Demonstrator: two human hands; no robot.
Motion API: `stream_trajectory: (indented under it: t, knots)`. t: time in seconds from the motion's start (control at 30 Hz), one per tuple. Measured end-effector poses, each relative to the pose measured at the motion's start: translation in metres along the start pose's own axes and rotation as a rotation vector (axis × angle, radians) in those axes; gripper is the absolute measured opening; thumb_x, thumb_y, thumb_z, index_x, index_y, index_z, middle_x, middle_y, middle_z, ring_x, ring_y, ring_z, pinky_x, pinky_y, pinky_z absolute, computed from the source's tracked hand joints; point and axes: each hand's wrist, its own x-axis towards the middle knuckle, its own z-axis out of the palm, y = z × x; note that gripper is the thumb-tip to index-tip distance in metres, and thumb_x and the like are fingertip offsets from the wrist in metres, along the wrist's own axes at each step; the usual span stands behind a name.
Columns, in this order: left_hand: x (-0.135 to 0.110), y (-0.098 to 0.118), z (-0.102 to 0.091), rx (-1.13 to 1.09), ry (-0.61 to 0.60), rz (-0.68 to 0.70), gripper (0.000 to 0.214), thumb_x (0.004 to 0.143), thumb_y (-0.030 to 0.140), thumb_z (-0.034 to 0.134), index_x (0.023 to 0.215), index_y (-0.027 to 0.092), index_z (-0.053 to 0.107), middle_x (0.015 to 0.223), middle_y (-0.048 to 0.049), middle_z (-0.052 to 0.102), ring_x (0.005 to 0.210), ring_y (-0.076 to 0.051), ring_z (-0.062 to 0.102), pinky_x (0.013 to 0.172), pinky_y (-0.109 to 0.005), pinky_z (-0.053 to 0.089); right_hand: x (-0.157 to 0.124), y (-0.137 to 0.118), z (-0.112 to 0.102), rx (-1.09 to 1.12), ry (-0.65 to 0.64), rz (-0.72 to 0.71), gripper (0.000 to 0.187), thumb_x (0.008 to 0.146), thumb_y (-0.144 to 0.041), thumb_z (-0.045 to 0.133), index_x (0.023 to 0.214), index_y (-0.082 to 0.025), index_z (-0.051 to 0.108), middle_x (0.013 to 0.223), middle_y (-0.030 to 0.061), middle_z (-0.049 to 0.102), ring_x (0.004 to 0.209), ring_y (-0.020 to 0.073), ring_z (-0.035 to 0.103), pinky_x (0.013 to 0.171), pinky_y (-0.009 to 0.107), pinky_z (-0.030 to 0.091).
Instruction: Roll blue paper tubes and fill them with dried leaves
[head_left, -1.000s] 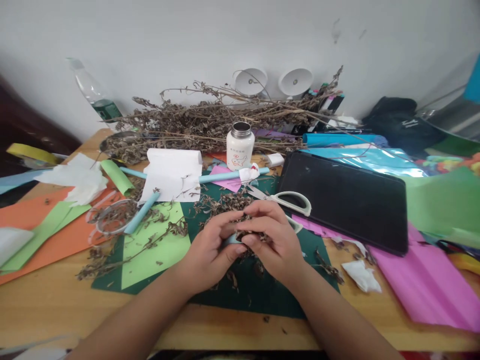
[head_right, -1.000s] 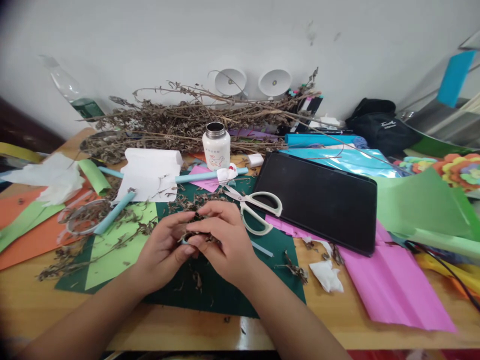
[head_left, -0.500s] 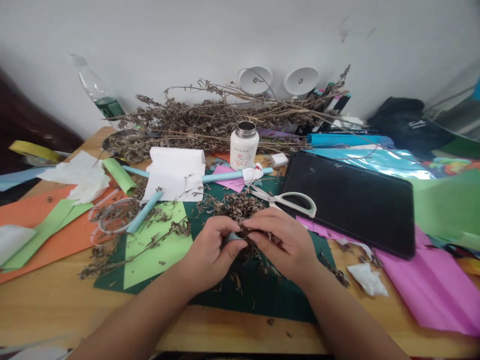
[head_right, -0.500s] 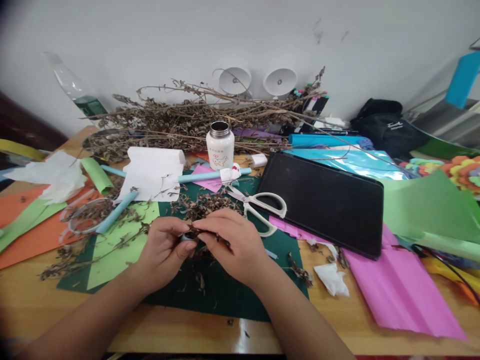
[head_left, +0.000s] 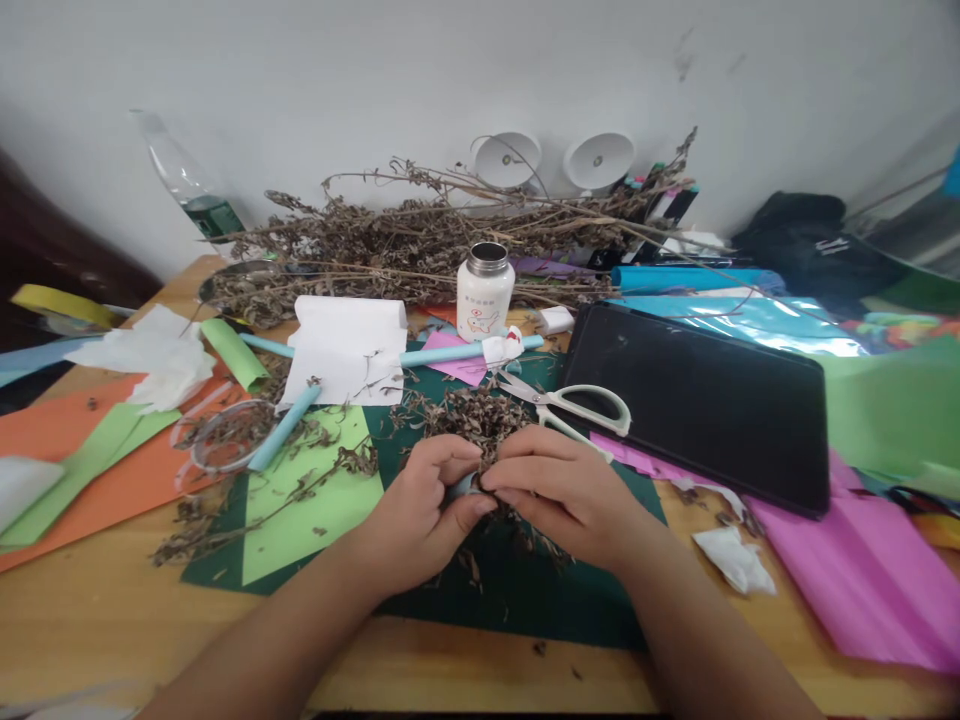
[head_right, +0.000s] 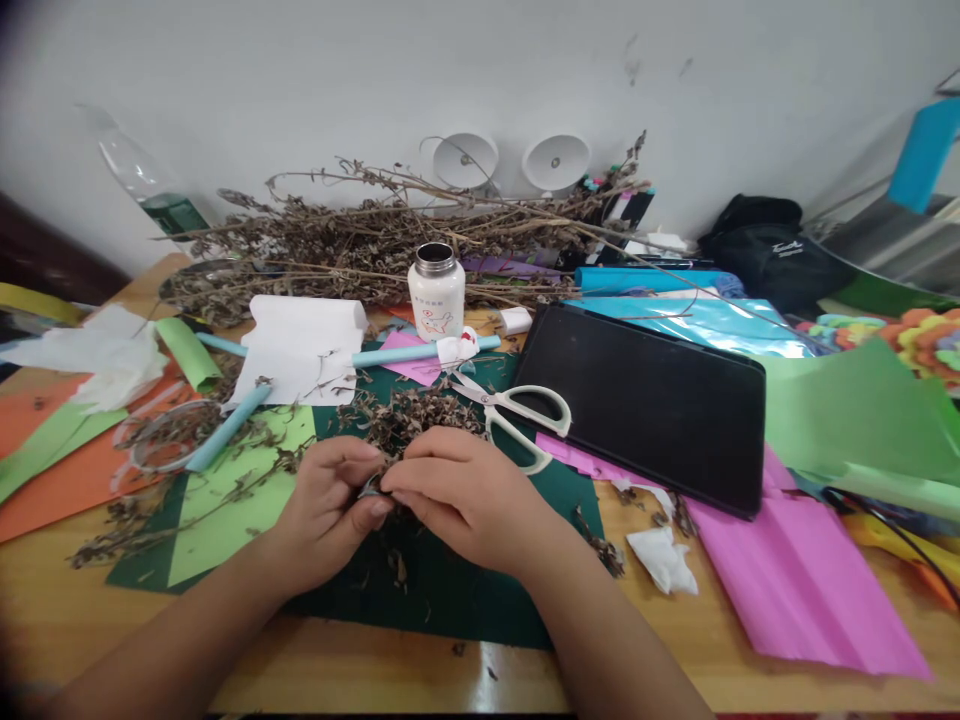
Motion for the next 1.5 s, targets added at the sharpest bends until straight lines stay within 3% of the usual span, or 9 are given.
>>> stream_trajectory:
  t: [0.13, 0.23, 0.4, 0.47, 0.63, 0.8, 0.93, 1.17, 1.5]
  knots:
    - [-0.001, 0.001, -0.001, -0.014, -0.049, -0.038, 0.028, 0.079, 0.024, 0.047, 0.104, 0.021, 0.034, 0.093, -0.0082, 0.051, 0.080, -0.015, 0.054, 0.068, -0.029, 0.044, 0.001, -0.003, -0.003, -0.012, -0.098, 0.054, 0.018, 0.080, -0.012, 0.040, 0.083, -0.019, 0.056, 0.077, 0.0041, 0.054, 0.069, 0.0116, 0.050, 0.057, 0.023, 0.043]
    - [-0.001, 0.001, -0.003, 0.030, -0.046, -0.033, 0.024, 0.078, 0.025, 0.047, 0.101, 0.020, 0.040, 0.090, -0.0076, 0.053, 0.079, -0.016, 0.053, 0.067, -0.029, 0.044, -0.001, -0.002, 0.000, 0.086, 0.043, 0.088, 0.012, 0.077, -0.013, 0.047, 0.084, -0.021, 0.053, 0.075, 0.0023, 0.057, 0.068, 0.0112, 0.052, 0.059, 0.023, 0.044]
    - [0.002, -0.002, -0.004, 0.030, -0.069, 0.010, 0.011, 0.079, 0.023, 0.044, 0.090, 0.020, 0.042, 0.082, -0.0058, 0.054, 0.074, -0.016, 0.053, 0.066, -0.030, 0.042, -0.005, -0.001, 0.008, 0.415, 0.434, 0.266, 0.012, 0.072, -0.013, 0.056, 0.074, -0.022, 0.050, 0.068, -0.0018, 0.055, 0.060, 0.0093, 0.052, 0.051, 0.021, 0.042]
    - [0.004, 0.000, -0.004, 0.009, -0.109, 0.020, 0.004, 0.081, 0.023, 0.041, 0.084, 0.020, 0.042, 0.076, -0.0042, 0.053, 0.069, -0.015, 0.052, 0.064, -0.029, 0.041, -0.005, -0.002, 0.010, 0.548, 0.477, 0.298, 0.013, 0.070, -0.012, 0.058, 0.073, -0.022, 0.052, 0.068, -0.0024, 0.055, 0.060, 0.0086, 0.053, 0.051, 0.020, 0.043]
    - [0.006, 0.006, -0.007, -0.002, -0.100, 0.027, 0.008, 0.082, 0.023, 0.037, 0.076, 0.020, 0.040, 0.071, -0.0025, 0.052, 0.065, -0.014, 0.049, 0.061, -0.028, 0.039, -0.002, 0.000, 0.009, 0.746, 0.427, 0.262, 0.018, 0.069, -0.012, 0.060, 0.082, -0.023, 0.055, 0.079, 0.0005, 0.058, 0.074, 0.0119, 0.056, 0.062, 0.025, 0.046]
    - [0.002, 0.006, -0.006, -0.010, -0.094, 0.017, 0.002, 0.084, 0.022, 0.036, 0.084, 0.022, 0.037, 0.076, -0.0022, 0.050, 0.066, -0.013, 0.048, 0.063, -0.028, 0.038, -0.001, -0.002, 0.008, 0.458, 0.355, 0.208, 0.015, 0.071, -0.009, 0.056, 0.078, -0.023, 0.056, 0.079, 0.0008, 0.057, 0.074, 0.0113, 0.054, 0.064, 0.025, 0.045]
    - [-0.001, 0.004, -0.003, -0.058, -0.041, 0.003, 0.013, 0.083, 0.022, 0.037, 0.094, 0.024, 0.029, 0.082, -0.0023, 0.046, 0.067, -0.011, 0.047, 0.062, -0.027, 0.039, 0.000, -0.004, 0.015, 0.195, 0.379, 0.148, 0.016, 0.070, -0.010, 0.058, 0.079, -0.022, 0.052, 0.074, 0.0001, 0.055, 0.071, 0.0118, 0.053, 0.064, 0.027, 0.045]
    - [-0.002, 0.006, 0.000, 0.095, -0.076, 0.110, 0.021, 0.080, 0.023, 0.044, 0.094, 0.023, 0.029, 0.077, 0.0006, 0.039, 0.062, -0.009, 0.042, 0.056, -0.021, 0.036, 0.001, -0.010, 0.030, 0.237, 0.596, 0.152, 0.019, 0.070, -0.009, 0.058, 0.075, -0.022, 0.044, 0.070, -0.0024, 0.052, 0.063, 0.0089, 0.052, 0.056, 0.022, 0.043]
    - [-0.003, 0.007, -0.003, 0.009, -0.100, 0.105, 0.019, 0.083, 0.024, 0.040, 0.095, 0.024, 0.025, 0.084, -0.0030, 0.045, 0.069, -0.011, 0.047, 0.063, -0.025, 0.038, 0.002, -0.004, 0.014, 0.078, 0.291, -0.129, 0.003, 0.074, -0.016, 0.049, 0.072, -0.015, 0.052, 0.070, 0.0061, 0.056, 0.067, 0.0144, 0.051, 0.061, 0.031, 0.043]
